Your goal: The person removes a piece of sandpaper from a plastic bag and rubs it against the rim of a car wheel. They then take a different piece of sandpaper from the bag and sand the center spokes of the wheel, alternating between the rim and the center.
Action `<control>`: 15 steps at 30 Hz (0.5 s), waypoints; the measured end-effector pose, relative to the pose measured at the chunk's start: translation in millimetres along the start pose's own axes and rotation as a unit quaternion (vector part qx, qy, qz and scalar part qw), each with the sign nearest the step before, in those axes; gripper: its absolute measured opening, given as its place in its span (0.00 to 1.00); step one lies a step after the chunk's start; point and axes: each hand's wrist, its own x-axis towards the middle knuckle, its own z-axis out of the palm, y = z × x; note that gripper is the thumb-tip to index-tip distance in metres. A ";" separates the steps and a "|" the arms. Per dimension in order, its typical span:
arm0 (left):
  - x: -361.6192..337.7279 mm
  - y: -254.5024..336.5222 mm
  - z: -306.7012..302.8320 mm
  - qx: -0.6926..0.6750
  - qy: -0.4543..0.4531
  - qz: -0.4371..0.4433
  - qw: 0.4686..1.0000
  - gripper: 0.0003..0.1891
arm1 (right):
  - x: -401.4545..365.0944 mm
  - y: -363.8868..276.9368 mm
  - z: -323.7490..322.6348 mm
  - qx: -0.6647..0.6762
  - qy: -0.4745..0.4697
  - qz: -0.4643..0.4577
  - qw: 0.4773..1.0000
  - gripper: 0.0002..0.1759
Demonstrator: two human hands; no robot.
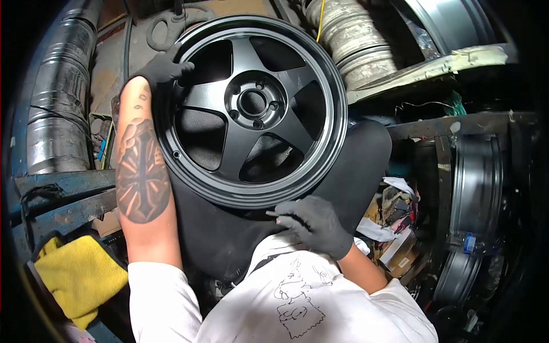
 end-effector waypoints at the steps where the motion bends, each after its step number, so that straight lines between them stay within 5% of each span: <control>1: 2.7 -1.0 5.4 0.059 0.025 -0.015 0.998 0.48 | -4.6 -6.4 0.8 -0.009 -0.004 -0.047 0.999 0.13; 2: -7.7 15.2 4.9 0.093 0.009 -0.050 0.994 0.55 | -4.0 -19.9 -2.1 0.050 -0.018 0.073 0.996 0.10; 15: -30.9 43.2 7.4 0.079 -0.029 -0.112 0.990 0.68 | 23.1 16.2 -4.2 0.064 0.042 0.101 0.992 0.11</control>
